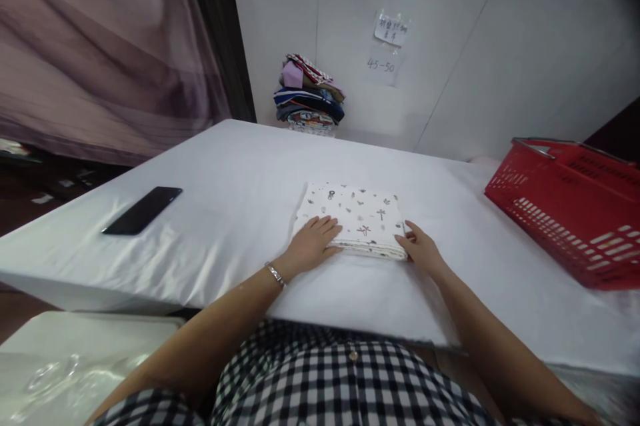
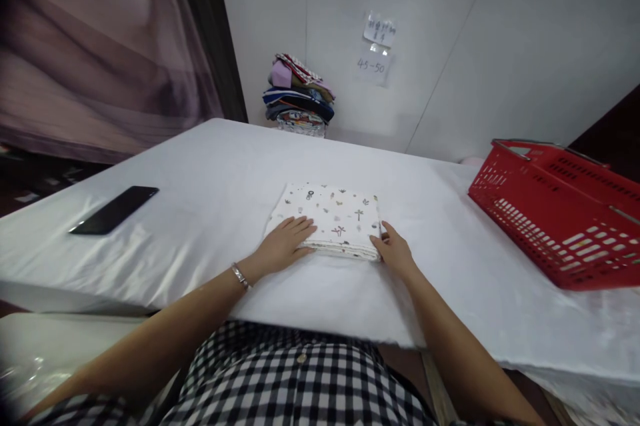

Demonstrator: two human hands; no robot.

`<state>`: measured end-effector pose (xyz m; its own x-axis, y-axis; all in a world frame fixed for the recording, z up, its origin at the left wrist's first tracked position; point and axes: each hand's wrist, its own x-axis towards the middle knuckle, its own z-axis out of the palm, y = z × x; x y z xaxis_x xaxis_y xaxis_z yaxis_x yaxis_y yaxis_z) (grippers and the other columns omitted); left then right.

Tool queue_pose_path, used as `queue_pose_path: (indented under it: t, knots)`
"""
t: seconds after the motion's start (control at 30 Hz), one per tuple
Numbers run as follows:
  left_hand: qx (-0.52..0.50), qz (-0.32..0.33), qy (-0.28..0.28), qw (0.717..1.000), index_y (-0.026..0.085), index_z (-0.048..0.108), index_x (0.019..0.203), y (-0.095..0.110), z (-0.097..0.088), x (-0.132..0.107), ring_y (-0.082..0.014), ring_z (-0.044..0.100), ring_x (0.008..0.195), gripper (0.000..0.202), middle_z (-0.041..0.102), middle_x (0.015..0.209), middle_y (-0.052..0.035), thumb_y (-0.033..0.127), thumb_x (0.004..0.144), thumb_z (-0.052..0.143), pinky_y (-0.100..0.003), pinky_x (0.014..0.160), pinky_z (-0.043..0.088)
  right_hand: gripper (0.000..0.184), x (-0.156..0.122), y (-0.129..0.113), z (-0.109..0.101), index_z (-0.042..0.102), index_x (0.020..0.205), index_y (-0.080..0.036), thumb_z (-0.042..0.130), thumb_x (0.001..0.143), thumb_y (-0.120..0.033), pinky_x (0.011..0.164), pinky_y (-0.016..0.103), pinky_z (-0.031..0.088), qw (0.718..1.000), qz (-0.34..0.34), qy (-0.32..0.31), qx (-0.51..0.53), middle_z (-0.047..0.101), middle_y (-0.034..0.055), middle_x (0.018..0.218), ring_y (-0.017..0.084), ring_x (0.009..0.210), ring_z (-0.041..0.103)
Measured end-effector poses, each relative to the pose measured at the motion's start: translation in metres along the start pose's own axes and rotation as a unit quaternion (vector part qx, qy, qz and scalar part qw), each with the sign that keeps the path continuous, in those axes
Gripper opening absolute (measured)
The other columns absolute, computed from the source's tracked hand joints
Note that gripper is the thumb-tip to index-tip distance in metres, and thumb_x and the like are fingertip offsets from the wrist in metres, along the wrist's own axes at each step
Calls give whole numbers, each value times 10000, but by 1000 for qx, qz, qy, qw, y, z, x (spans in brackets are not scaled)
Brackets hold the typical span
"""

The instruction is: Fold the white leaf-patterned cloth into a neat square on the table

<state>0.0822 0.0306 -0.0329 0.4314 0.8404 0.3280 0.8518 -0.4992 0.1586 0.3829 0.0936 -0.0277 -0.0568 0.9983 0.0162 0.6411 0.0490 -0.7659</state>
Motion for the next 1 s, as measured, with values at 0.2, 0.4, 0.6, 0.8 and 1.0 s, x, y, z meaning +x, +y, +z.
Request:
queue_pose_path:
  t: [0.2, 0.4, 0.6, 0.8, 1.0]
  knots:
    - [-83, -4, 55, 995, 210, 579, 1077, 13, -8, 6, -191, 500, 1060, 320, 602, 1120, -51, 378, 911, 362, -379, 926, 366, 283, -15, -22, 5, 620, 1034, -223, 467, 846, -370, 809, 367, 462, 952, -289, 54, -91, 614, 75, 1029, 215, 963, 539]
    - [-105, -17, 59, 993, 214, 620, 1016, 19, -4, 13, -191, 513, 917, 266, 607, 953, -55, 335, 893, 417, -363, 811, 408, 220, -19, -45, 22, 664, 970, -242, 481, 860, -296, 798, 373, 453, 914, -370, -62, -153, 643, 64, 949, 209, 885, 556]
    - [-123, -39, 64, 990, 227, 651, 943, 17, 1, 14, -180, 510, 872, 231, 590, 891, -40, 330, 876, 455, -348, 781, 404, 204, -15, -44, 27, 673, 954, -242, 502, 845, -272, 757, 328, 452, 929, -329, -81, -147, 628, 47, 885, 188, 846, 557]
    - [-153, -58, 75, 984, 238, 668, 873, 19, -1, 14, -164, 513, 850, 221, 597, 849, -21, 300, 877, 457, -326, 756, 397, 182, -18, -39, 31, 678, 879, -226, 503, 844, -261, 719, 302, 457, 946, -311, -41, -84, 610, 44, 840, 176, 821, 549]
    - [-108, -26, 71, 991, 234, 655, 921, 22, -5, 7, -179, 495, 887, 246, 595, 908, -35, 290, 894, 417, -354, 798, 371, 246, -27, -33, 34, 667, 967, -233, 439, 874, -238, 708, 349, 444, 899, -404, 1, -171, 594, 72, 850, 195, 799, 510]
